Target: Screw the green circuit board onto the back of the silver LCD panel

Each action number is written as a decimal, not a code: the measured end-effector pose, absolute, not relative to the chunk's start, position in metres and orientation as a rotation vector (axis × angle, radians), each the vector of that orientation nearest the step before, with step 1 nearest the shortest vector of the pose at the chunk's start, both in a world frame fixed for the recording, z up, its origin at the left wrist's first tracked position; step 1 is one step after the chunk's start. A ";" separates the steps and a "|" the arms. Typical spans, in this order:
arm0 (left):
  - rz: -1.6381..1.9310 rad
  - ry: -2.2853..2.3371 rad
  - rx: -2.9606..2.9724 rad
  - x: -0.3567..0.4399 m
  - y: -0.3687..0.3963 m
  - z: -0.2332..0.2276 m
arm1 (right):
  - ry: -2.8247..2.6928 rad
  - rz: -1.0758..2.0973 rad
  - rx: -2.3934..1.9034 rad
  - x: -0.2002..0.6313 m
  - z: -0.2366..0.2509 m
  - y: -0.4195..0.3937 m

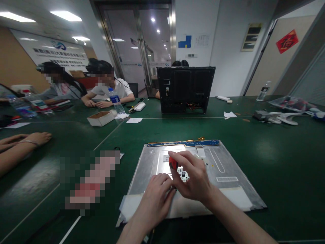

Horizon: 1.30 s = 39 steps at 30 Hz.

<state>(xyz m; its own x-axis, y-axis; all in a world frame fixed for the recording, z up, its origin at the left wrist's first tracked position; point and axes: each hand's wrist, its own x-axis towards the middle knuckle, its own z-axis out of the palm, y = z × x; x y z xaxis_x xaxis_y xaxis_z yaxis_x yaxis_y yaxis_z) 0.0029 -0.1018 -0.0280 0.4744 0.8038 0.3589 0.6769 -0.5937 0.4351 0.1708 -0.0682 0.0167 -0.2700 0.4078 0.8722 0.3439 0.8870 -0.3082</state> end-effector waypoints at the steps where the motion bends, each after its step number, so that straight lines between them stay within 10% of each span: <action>1: 0.794 1.271 2.486 0.003 -0.102 -0.027 | -1.880 0.077 -0.547 0.171 0.017 -0.068; 39: 0.814 1.274 2.497 0.002 -0.102 -0.029 | -1.825 -0.015 -0.616 0.169 0.011 -0.066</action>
<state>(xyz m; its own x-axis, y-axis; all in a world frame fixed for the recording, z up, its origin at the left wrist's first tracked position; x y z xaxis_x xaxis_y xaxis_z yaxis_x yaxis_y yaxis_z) 0.0024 -0.1015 -0.0292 0.4699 0.7992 0.3749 0.6761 -0.5989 0.4293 0.1688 -0.0659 0.0114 -0.2096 0.4014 0.8916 0.4157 0.8619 -0.2903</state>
